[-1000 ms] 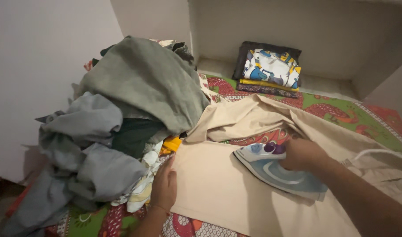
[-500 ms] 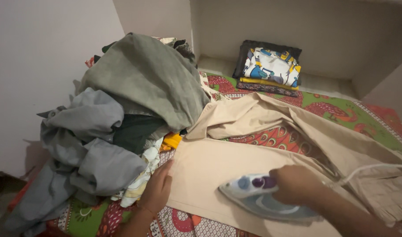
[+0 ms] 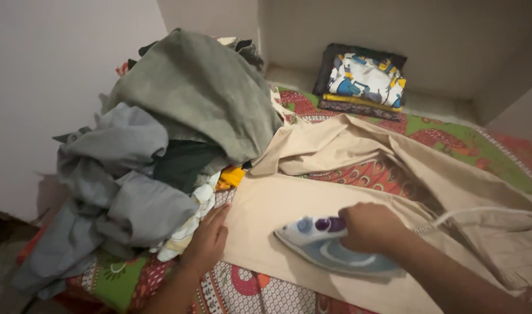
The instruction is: The person irons a beige shirt on a bed. They spread the shirt, smooth it with their hands, and use a steam iron to press the fabric. The person repeatedly adjusts the shirt and continues ironing different sections.
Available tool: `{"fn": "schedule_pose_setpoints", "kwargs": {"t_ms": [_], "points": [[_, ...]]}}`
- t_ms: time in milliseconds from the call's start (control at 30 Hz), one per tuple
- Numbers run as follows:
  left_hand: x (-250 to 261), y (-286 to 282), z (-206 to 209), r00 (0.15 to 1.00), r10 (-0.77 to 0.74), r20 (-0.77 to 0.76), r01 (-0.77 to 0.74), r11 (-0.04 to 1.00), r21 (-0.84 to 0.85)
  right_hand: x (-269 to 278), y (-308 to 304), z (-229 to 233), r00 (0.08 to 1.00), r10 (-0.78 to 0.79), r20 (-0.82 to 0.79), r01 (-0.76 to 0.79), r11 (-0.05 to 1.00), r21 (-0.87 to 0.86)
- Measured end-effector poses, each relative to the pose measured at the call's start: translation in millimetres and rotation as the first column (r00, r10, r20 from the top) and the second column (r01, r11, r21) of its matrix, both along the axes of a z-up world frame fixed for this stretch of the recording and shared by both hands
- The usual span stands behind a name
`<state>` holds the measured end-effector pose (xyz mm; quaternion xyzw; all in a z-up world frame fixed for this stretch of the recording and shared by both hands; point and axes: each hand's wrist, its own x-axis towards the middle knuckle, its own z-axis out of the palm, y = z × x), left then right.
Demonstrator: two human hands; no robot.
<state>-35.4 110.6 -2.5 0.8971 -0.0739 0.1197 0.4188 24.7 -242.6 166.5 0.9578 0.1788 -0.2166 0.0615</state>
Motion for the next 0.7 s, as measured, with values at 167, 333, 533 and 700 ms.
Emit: {"fn": "schedule_pose_setpoints", "kwargs": {"t_ms": [167, 333, 533, 700], "points": [[2.2, 7.2, -2.6, 1.000, -0.010, 0.023, 0.013, 0.989, -0.147, 18.1, 16.4, -6.3, 0.999, -0.013, 0.053, 0.011, 1.000, 0.026], [10.3, 12.3, -7.9, 0.987, 0.033, -0.155, -0.093, 0.913, -0.397, 14.9, 30.7, -4.3, 0.997, 0.049, 0.063, -0.052, 0.998, 0.045], [24.1, 24.6, -30.5, 0.979, -0.093, -0.182, -0.095, 0.582, -0.808, -3.6, 62.0, 1.2, 0.995, 0.103, 0.006, -0.104, 0.994, 0.043], [22.7, 33.5, -47.6, 0.975, -0.132, -0.181, -0.065, 0.606, -0.793, -17.9, 88.1, 4.5, 0.981, 0.192, -0.016, -0.191, 0.981, 0.038]]}}
